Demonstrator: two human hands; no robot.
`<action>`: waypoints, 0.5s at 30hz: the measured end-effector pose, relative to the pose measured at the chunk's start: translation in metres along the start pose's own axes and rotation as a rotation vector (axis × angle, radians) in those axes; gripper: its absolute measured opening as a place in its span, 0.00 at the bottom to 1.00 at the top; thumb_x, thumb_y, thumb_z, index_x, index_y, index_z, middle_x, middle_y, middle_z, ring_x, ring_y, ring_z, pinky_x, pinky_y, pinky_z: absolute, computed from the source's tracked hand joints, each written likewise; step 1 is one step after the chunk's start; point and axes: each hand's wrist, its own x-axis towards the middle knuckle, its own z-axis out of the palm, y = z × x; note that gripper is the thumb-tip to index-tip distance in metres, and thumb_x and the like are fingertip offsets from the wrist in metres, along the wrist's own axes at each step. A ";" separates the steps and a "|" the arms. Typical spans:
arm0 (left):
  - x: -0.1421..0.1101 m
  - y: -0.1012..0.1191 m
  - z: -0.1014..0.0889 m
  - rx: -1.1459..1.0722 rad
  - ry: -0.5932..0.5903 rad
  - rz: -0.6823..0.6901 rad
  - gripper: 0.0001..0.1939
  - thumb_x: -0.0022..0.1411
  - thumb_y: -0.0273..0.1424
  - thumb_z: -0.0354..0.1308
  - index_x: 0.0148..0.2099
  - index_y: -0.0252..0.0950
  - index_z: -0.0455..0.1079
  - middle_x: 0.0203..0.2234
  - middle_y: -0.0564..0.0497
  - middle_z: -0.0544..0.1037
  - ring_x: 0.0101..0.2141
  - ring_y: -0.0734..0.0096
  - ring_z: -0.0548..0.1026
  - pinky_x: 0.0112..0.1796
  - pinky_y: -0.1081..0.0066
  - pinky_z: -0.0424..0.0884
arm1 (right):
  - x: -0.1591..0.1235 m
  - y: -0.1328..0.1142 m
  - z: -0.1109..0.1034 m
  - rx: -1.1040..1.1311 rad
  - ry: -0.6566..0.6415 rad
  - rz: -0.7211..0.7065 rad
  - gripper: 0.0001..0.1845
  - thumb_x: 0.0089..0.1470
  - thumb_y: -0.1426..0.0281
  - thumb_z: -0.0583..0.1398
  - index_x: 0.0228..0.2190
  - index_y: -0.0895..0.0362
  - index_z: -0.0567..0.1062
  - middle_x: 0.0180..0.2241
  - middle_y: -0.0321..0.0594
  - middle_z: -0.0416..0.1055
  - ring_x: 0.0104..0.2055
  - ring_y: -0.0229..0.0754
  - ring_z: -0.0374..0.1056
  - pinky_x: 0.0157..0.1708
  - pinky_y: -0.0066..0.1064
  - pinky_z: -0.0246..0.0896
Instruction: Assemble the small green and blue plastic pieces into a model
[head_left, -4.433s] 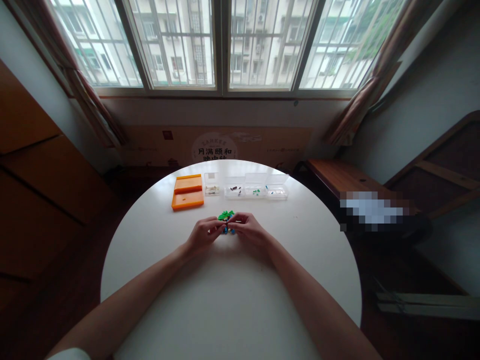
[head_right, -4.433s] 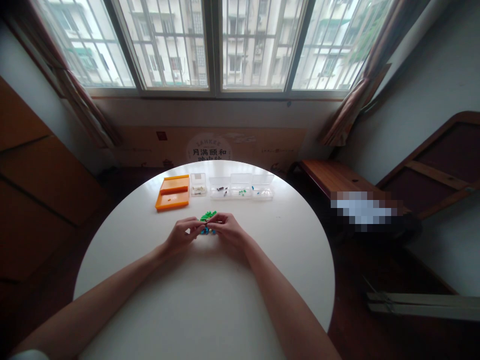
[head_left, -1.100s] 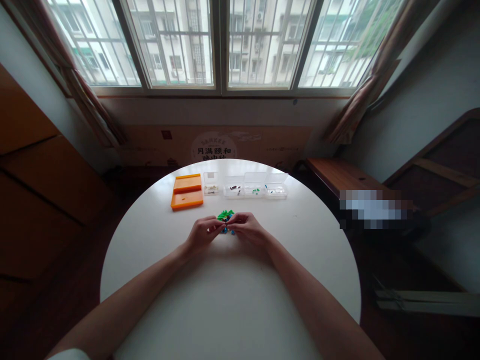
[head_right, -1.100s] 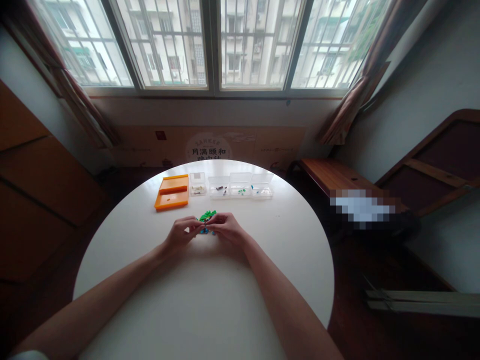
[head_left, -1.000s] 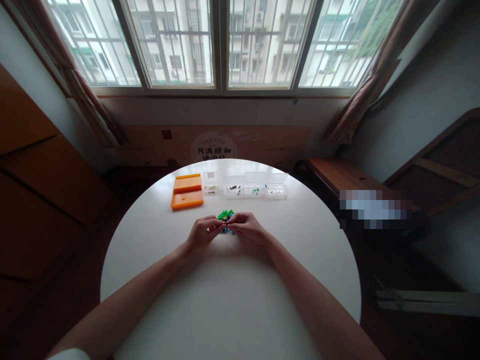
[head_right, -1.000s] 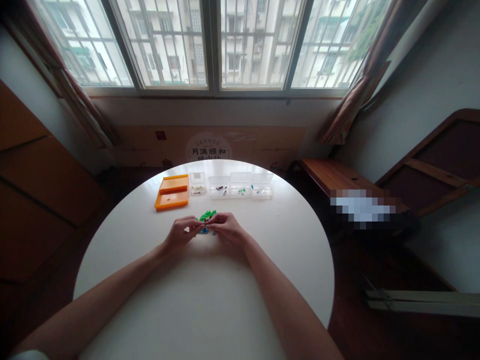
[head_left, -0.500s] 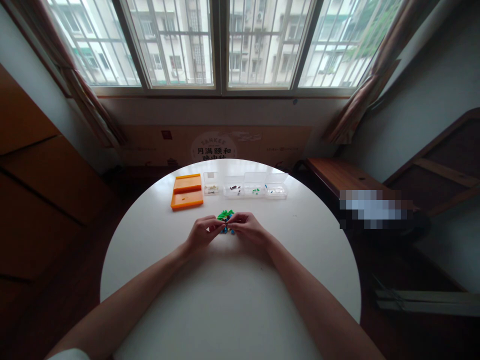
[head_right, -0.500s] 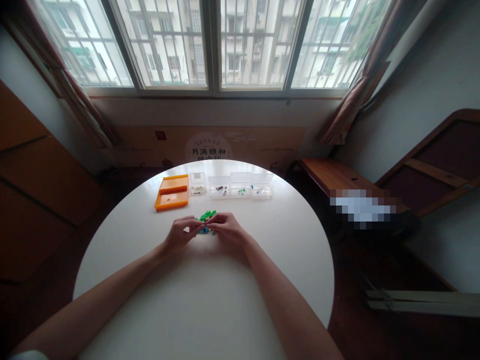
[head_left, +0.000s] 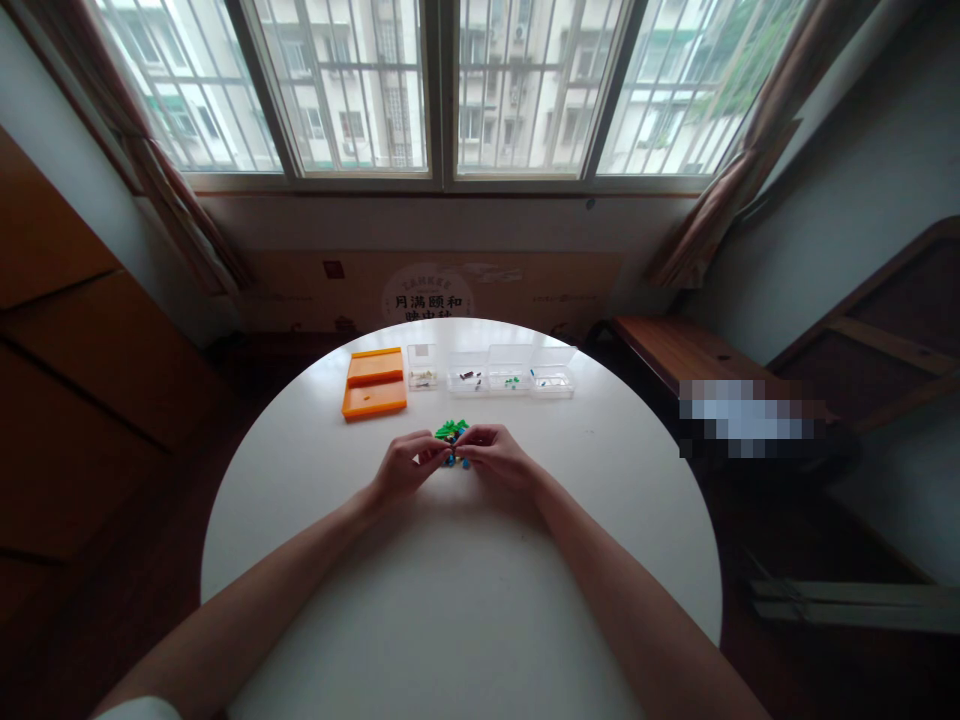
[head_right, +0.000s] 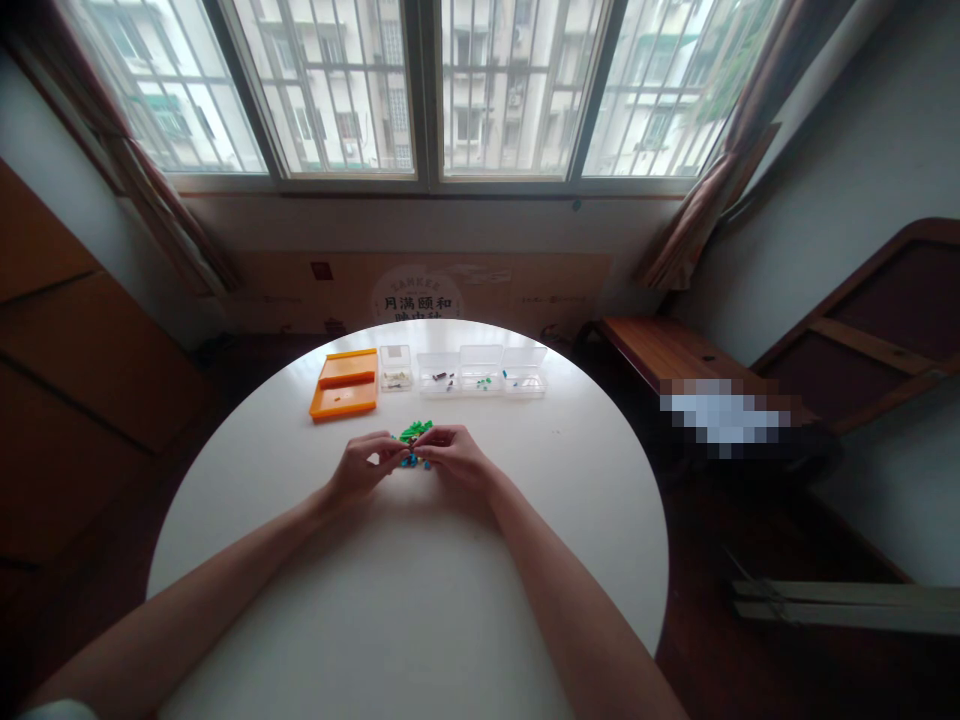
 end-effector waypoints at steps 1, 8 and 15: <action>0.000 0.000 0.000 -0.001 0.002 0.003 0.07 0.58 0.30 0.56 0.32 0.32 0.73 0.20 0.52 0.70 0.19 0.80 0.66 0.23 0.79 0.63 | 0.000 0.000 0.000 -0.002 -0.001 0.000 0.13 0.36 0.66 0.68 0.26 0.61 0.76 0.22 0.37 0.71 0.22 0.32 0.62 0.22 0.25 0.53; 0.000 0.002 -0.001 0.003 -0.003 0.001 0.08 0.58 0.31 0.56 0.32 0.32 0.73 0.20 0.52 0.71 0.20 0.80 0.67 0.23 0.79 0.64 | 0.000 -0.001 0.000 0.002 -0.004 0.002 0.13 0.36 0.66 0.68 0.26 0.61 0.77 0.23 0.37 0.71 0.22 0.32 0.61 0.23 0.25 0.54; 0.000 0.001 0.000 -0.005 0.013 0.011 0.08 0.58 0.32 0.56 0.32 0.32 0.73 0.19 0.52 0.70 0.19 0.80 0.66 0.22 0.79 0.63 | 0.000 -0.001 0.000 -0.005 0.003 0.005 0.14 0.35 0.64 0.68 0.26 0.61 0.77 0.24 0.38 0.72 0.24 0.33 0.63 0.25 0.26 0.55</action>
